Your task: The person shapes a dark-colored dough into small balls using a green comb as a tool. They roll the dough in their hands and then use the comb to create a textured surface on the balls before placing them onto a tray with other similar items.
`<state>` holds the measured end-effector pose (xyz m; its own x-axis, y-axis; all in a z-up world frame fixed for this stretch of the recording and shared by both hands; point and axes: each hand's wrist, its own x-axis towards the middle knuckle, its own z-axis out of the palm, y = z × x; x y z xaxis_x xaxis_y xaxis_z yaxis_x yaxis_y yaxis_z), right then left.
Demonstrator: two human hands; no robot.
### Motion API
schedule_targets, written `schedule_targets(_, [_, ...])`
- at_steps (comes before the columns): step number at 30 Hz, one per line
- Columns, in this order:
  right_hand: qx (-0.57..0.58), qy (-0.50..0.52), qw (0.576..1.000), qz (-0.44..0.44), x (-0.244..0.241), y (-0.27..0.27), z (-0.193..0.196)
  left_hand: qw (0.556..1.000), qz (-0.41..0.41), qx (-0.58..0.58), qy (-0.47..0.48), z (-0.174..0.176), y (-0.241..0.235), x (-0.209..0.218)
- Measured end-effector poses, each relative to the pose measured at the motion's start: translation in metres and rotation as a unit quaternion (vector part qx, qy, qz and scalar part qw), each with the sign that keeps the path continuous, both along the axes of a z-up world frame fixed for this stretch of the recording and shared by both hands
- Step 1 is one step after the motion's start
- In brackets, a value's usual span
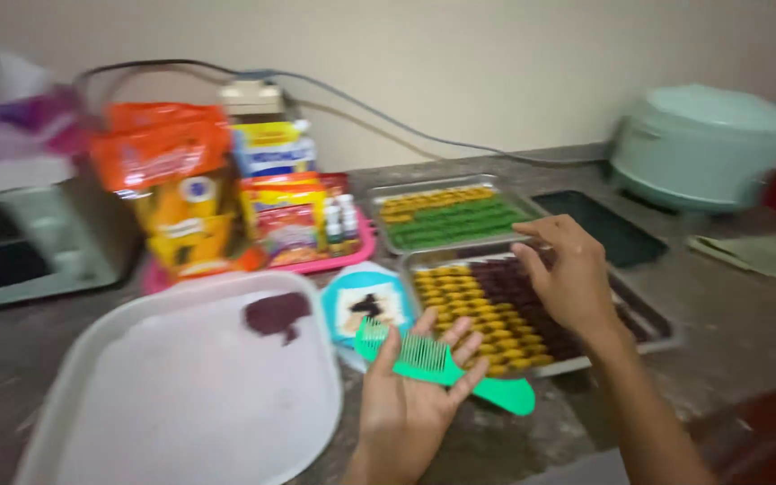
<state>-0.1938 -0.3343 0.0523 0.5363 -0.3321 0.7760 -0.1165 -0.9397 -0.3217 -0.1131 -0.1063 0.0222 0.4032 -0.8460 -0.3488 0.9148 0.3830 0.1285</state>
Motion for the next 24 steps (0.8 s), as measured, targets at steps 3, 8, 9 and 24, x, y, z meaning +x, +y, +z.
schedule_targets(3, [0.053, 0.024, 0.997, 0.048, 0.027, 0.047, 0.018, 0.996, 0.055, -0.058, -0.046, -0.001, 0.03, 0.033])
schedule_targets(8, [0.08, 0.038, 0.991, 0.103, 0.085, 0.089, 0.012, 0.982, 0.15, -0.095, -0.071, 0.019, 0.093, 0.085])
schedule_targets(9, [0.092, 0.045, 0.988, 0.113, 0.096, 0.099, 0.01, 0.97, 0.164, -0.147, -0.102, 0.009, 0.102, 0.1])
schedule_targets(24, [-0.081, 0.321, 0.942, 0.059, 0.214, 0.168, -0.084, 0.938, 0.296, -0.175, -0.053, 0.002, 0.206, 0.186])
